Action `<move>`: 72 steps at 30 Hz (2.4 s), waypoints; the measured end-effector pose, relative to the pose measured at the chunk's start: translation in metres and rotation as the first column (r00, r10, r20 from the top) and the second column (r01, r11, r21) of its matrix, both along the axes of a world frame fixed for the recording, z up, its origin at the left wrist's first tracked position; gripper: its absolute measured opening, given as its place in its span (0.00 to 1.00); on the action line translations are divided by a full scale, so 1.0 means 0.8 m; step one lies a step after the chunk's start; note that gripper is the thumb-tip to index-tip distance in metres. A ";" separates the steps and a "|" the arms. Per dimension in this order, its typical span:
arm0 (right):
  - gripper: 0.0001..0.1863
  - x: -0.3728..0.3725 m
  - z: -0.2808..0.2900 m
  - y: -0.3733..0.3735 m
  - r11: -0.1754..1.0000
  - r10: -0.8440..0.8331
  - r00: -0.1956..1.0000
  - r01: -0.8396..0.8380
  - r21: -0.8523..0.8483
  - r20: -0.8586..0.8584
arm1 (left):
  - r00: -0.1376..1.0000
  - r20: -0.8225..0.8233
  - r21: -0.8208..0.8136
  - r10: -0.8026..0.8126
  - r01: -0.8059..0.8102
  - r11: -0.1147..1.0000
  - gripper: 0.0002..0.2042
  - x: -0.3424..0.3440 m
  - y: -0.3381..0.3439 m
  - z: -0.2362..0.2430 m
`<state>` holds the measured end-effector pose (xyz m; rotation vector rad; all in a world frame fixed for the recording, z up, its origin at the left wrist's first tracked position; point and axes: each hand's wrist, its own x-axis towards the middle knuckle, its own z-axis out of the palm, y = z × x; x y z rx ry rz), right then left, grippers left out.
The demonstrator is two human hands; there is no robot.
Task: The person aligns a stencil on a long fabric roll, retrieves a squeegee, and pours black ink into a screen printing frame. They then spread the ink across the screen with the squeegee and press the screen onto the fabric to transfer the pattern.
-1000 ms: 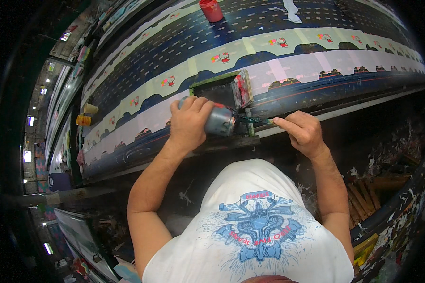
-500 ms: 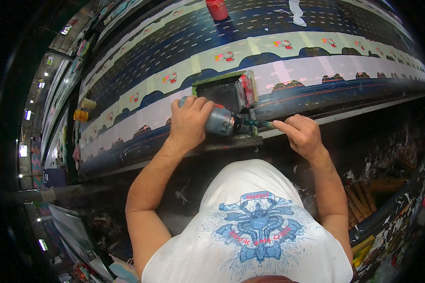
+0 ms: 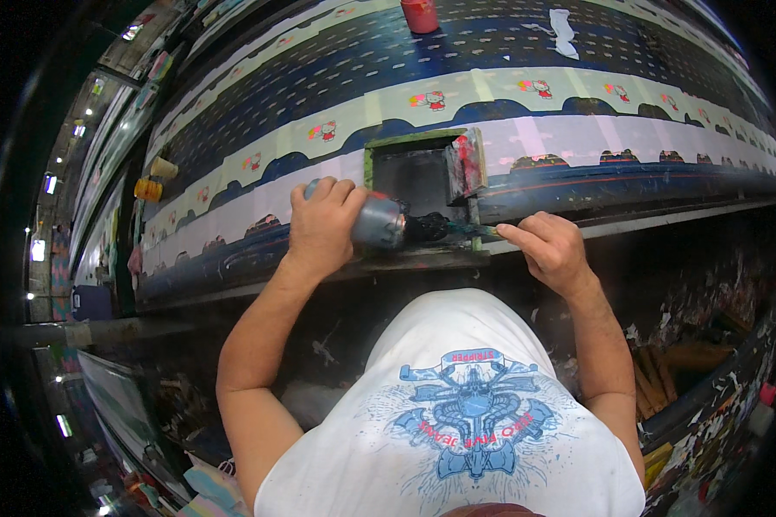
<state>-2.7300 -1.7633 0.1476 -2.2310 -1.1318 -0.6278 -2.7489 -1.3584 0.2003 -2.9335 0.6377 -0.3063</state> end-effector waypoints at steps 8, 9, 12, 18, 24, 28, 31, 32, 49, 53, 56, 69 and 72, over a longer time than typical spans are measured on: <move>0.25 0.010 0.002 0.027 0.996 0.071 0.997 -0.071 0.044 0.016 | 0.998 0.028 -0.032 0.049 -0.048 0.998 0.32 -0.017 0.018 0.010; 0.25 0.010 0.001 0.033 0.995 0.080 0.997 -0.081 0.056 0.021 | 0.998 0.027 -0.032 0.057 -0.056 0.998 0.32 -0.018 0.020 0.011; 0.26 0.011 -0.006 0.047 0.993 0.092 0.996 -0.093 0.066 0.022 | 0.997 0.046 -0.047 0.059 -0.057 0.997 0.32 -0.018 0.019 0.009; 0.26 0.013 0.016 0.022 0.997 0.070 0.998 -0.070 -0.042 0.002 | 0.996 0.036 -0.095 0.077 -0.073 0.993 0.32 -0.020 0.010 -0.005; 0.20 -0.001 0.044 -0.034 0.998 -0.011 0.999 0.008 -0.066 -0.050 | 0.996 0.003 -0.148 0.094 -0.093 0.985 0.33 -0.019 -0.008 -0.013; 0.15 -0.014 0.052 -0.055 0.997 -0.074 0.995 0.072 -0.040 -0.068 | 0.994 0.003 -0.217 0.109 -0.105 0.970 0.33 -0.018 -0.011 -0.020; 0.15 -0.019 0.052 -0.066 0.995 -0.094 0.992 0.092 -0.023 -0.086 | 0.991 0.013 -0.268 0.136 -0.128 0.955 0.34 -0.020 -0.007 -0.024; 0.16 -0.021 0.050 -0.068 0.994 -0.105 0.990 0.104 -0.020 -0.094 | 0.990 0.034 -0.290 0.140 -0.124 0.949 0.34 -0.021 -0.005 -0.026; 0.18 -0.004 0.045 -0.043 0.996 -0.057 0.987 0.067 0.064 -0.148 | 0.946 0.251 -0.507 0.204 -0.051 0.860 0.38 -0.032 -0.005 -0.077; 0.18 -0.002 0.049 -0.045 1.000 -0.024 0.988 0.026 0.017 -0.150 | 0.932 0.258 -0.500 0.253 -0.095 0.861 0.38 -0.029 -0.004 -0.084; 0.18 0.000 0.064 -0.053 1.000 -0.014 0.990 0.016 0.014 -0.143 | 0.919 0.260 -0.488 0.296 -0.139 0.862 0.37 -0.029 0.002 -0.085; 0.20 0.065 0.162 -0.001 0.972 0.226 0.964 -0.213 -0.099 0.140 | 0.942 0.014 -0.805 0.337 -0.189 0.562 0.46 -0.032 -0.052 -0.060; 0.23 0.077 0.173 0.042 0.955 0.293 0.930 -0.275 -0.111 0.223 | 0.944 -0.215 -0.932 0.251 -0.275 0.238 0.48 -0.024 -0.067 -0.061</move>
